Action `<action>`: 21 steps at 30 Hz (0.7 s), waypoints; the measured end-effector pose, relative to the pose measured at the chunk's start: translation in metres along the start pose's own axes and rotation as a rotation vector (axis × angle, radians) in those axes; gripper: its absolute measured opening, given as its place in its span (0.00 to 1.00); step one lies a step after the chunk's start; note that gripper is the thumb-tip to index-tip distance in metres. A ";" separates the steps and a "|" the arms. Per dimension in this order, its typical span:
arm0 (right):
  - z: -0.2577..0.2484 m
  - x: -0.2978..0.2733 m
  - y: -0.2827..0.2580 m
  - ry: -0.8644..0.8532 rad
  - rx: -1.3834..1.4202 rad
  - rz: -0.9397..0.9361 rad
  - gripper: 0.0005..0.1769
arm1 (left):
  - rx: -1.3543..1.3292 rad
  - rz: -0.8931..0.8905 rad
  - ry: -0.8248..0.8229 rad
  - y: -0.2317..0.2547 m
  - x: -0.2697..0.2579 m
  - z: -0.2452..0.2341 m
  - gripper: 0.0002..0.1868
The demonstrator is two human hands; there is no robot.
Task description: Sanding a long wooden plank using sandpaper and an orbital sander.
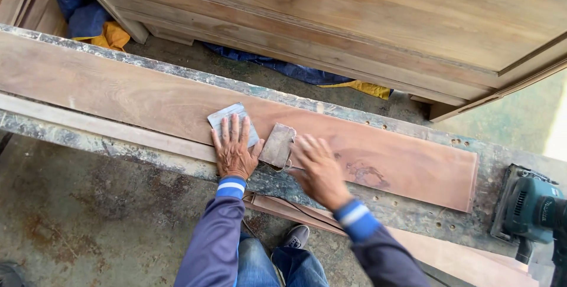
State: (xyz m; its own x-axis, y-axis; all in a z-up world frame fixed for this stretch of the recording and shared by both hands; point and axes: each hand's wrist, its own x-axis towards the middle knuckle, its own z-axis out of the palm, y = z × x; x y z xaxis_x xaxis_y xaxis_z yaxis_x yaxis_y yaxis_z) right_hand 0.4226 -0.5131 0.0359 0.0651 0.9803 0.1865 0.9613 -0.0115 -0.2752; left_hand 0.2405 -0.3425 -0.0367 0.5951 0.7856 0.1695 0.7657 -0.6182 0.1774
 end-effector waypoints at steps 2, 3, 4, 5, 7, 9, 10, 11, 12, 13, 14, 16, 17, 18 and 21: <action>0.023 0.037 -0.027 -0.023 0.003 0.047 0.43 | -0.008 0.005 0.001 -0.004 0.000 0.003 0.40; 0.035 0.055 -0.040 -0.045 0.010 0.090 0.48 | -0.011 0.006 0.003 -0.004 0.000 0.005 0.41; 0.036 0.059 -0.045 -0.051 0.008 0.106 0.48 | -0.020 0.017 -0.008 -0.006 -0.001 0.006 0.41; 0.036 0.063 -0.050 -0.104 0.028 0.185 0.50 | -0.009 0.010 -0.015 -0.007 -0.001 0.008 0.40; 0.044 0.058 -0.050 -0.160 0.040 0.290 0.51 | -0.012 0.024 -0.033 -0.008 -0.001 0.008 0.40; 0.057 0.039 -0.038 -0.058 -0.086 0.244 0.44 | -0.046 0.013 -0.019 -0.006 -0.001 0.005 0.40; 0.050 0.030 -0.031 -0.062 -0.095 0.260 0.44 | -0.058 0.026 -0.025 -0.005 -0.001 0.004 0.40; 0.042 0.020 -0.024 -0.055 -0.134 0.339 0.40 | -0.040 0.007 -0.044 -0.003 -0.001 0.004 0.41; 0.035 0.012 -0.018 -0.044 -0.170 0.421 0.37 | -0.019 -0.007 -0.062 -0.004 0.000 0.003 0.41; 0.029 -0.007 -0.006 -0.043 -0.176 0.439 0.37 | -0.026 0.010 -0.067 -0.004 0.000 0.004 0.41; 0.024 -0.026 0.006 0.004 -0.169 0.559 0.37 | -0.037 0.008 -0.060 -0.005 0.000 0.005 0.42; 0.016 -0.057 0.021 0.054 -0.166 0.692 0.38 | -0.052 0.018 -0.058 -0.005 0.000 0.006 0.42; 0.013 -0.070 0.025 0.167 -0.026 0.768 0.39 | -0.053 0.014 -0.058 -0.005 0.000 0.004 0.42; 0.010 -0.085 0.027 0.282 0.115 0.842 0.40 | -0.053 0.012 -0.060 -0.004 0.000 0.003 0.42; 0.018 -0.088 0.032 0.335 0.007 0.949 0.32 | -0.081 0.022 -0.046 -0.004 -0.001 0.001 0.41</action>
